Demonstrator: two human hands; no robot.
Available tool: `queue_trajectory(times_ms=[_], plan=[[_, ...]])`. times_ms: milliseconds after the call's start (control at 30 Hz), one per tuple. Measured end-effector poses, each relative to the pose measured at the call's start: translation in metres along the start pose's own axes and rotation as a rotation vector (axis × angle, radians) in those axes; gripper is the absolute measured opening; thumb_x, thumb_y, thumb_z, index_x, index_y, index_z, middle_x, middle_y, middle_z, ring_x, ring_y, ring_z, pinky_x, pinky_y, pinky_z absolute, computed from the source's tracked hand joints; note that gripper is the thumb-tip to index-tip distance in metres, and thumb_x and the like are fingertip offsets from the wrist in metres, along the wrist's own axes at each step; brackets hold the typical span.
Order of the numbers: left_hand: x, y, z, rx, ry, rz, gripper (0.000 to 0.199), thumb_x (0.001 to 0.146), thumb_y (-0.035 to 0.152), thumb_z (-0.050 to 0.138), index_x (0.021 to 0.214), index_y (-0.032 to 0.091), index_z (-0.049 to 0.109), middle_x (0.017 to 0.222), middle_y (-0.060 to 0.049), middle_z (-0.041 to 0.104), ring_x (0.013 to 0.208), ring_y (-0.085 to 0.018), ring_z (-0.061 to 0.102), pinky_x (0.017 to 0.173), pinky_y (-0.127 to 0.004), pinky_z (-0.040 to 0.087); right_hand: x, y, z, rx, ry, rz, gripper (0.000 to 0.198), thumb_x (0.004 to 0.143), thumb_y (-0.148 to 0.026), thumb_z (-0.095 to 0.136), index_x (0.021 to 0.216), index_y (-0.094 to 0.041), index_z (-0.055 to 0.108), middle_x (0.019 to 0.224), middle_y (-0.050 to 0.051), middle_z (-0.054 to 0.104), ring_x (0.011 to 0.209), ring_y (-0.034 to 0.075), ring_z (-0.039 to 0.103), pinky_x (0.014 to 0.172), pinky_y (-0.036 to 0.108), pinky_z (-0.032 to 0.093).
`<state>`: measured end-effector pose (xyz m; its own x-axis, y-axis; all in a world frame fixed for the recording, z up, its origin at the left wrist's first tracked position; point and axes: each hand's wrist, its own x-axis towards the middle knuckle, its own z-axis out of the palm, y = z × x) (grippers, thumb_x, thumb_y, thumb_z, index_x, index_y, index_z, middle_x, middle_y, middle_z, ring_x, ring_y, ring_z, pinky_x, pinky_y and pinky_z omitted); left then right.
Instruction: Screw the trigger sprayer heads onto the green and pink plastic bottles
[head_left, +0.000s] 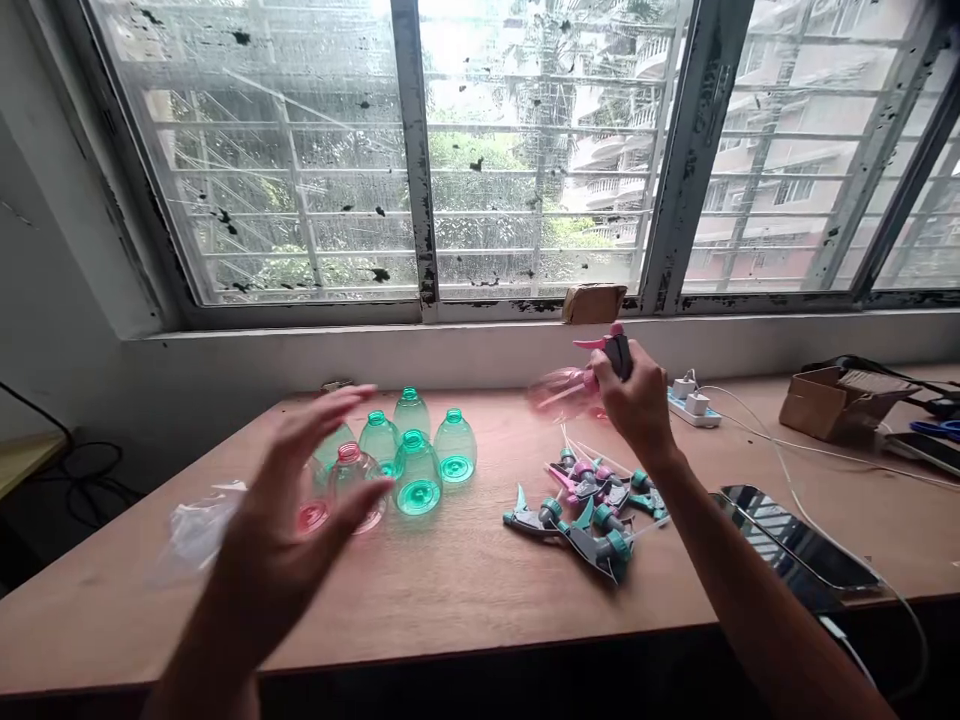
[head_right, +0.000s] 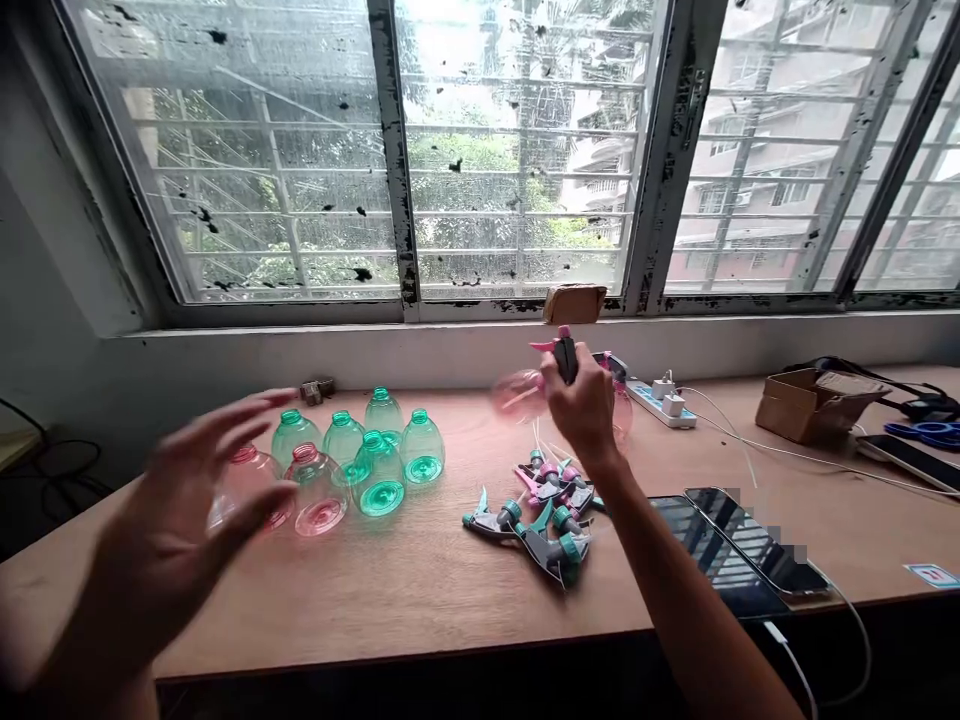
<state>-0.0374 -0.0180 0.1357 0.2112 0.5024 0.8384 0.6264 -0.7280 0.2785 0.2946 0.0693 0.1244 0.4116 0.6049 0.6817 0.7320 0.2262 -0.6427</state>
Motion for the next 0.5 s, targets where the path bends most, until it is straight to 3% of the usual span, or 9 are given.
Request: queue_trajectory(times_ms=[33, 100, 133, 233, 333, 433, 500], plan=[[-0.001, 0.014, 0.017, -0.013, -0.049, 0.066, 0.052, 0.095, 0.045, 0.063, 0.141, 0.028, 0.045, 0.147, -0.008, 0.056, 0.141, -0.030, 0.047, 0.120, -0.050, 0.037, -0.019, -0.014, -0.008, 0.223, -0.010, -0.025, 0.030, 0.100, -0.043, 0.045, 0.097, -0.020, 0.064, 0.073, 0.001, 0.067, 0.066, 0.020, 0.065, 0.063, 0.031, 0.052], [-0.005, 0.034, 0.050, 0.079, -0.094, 0.151, 0.078, 0.086, 0.053, 0.073, 0.147, 0.022, 0.036, 0.152, -0.016, 0.048, 0.147, -0.036, 0.035, 0.121, -0.053, 0.033, -0.055, -0.036, -0.021, 0.552, -0.137, 0.037, 0.030, 0.097, -0.047, 0.051, 0.087, -0.021, 0.062, 0.067, -0.002, 0.062, 0.054, 0.017, 0.059, 0.053, 0.028, 0.049], [-0.008, 0.041, 0.065, 0.139, -0.128, 0.166, 0.086, 0.081, 0.056, 0.077, 0.148, 0.020, 0.035, 0.151, -0.017, 0.049, 0.147, -0.040, 0.033, 0.120, -0.056, 0.034, -0.071, -0.044, -0.027, 0.624, -0.183, 0.088, 0.031, 0.096, -0.049, 0.054, 0.084, -0.021, 0.062, 0.063, -0.003, 0.059, 0.051, 0.016, 0.057, 0.051, 0.027, 0.047], [-0.016, 0.049, 0.091, 0.160, -0.282, 0.133, 0.076, 0.078, 0.042, 0.083, 0.139, 0.020, 0.042, 0.137, -0.016, 0.062, 0.128, -0.040, 0.056, 0.106, -0.054, 0.048, -0.103, -0.050, -0.040, 0.606, -0.144, 0.136, 0.034, 0.095, -0.050, 0.057, 0.076, -0.022, 0.061, 0.056, -0.005, 0.052, 0.048, 0.015, 0.050, 0.045, 0.026, 0.041], [-0.017, 0.050, 0.089, 0.064, -0.516, 0.027, 0.070, 0.072, 0.029, 0.084, 0.132, 0.021, 0.048, 0.125, -0.013, 0.068, 0.109, -0.036, 0.068, 0.088, -0.045, 0.057, -0.112, -0.039, -0.049, 0.424, -0.211, 0.049, 0.029, 0.093, -0.048, 0.061, 0.082, -0.021, 0.065, 0.060, -0.004, 0.056, 0.054, 0.016, 0.054, 0.049, 0.026, 0.042], [-0.010, 0.047, 0.077, -0.158, -0.817, -0.083, 0.066, 0.067, 0.035, 0.085, 0.124, 0.024, 0.056, 0.111, -0.007, 0.074, 0.096, -0.032, 0.071, 0.079, -0.036, 0.057, -0.110, -0.024, -0.061, 0.342, -0.320, -0.107, 0.023, 0.093, -0.043, 0.065, 0.094, -0.020, 0.068, 0.069, -0.001, 0.065, 0.059, 0.018, 0.059, 0.054, 0.027, 0.046], [-0.007, 0.040, 0.074, -0.426, -1.055, -0.114, 0.063, 0.065, 0.043, 0.084, 0.119, 0.024, 0.060, 0.102, -0.002, 0.074, 0.088, -0.027, 0.070, 0.073, -0.029, 0.056, -0.107, -0.018, -0.073, 0.398, -0.441, -0.293, 0.019, 0.091, -0.041, 0.070, 0.092, -0.022, 0.068, 0.072, -0.001, 0.067, 0.059, 0.017, 0.061, 0.056, 0.027, 0.049]])
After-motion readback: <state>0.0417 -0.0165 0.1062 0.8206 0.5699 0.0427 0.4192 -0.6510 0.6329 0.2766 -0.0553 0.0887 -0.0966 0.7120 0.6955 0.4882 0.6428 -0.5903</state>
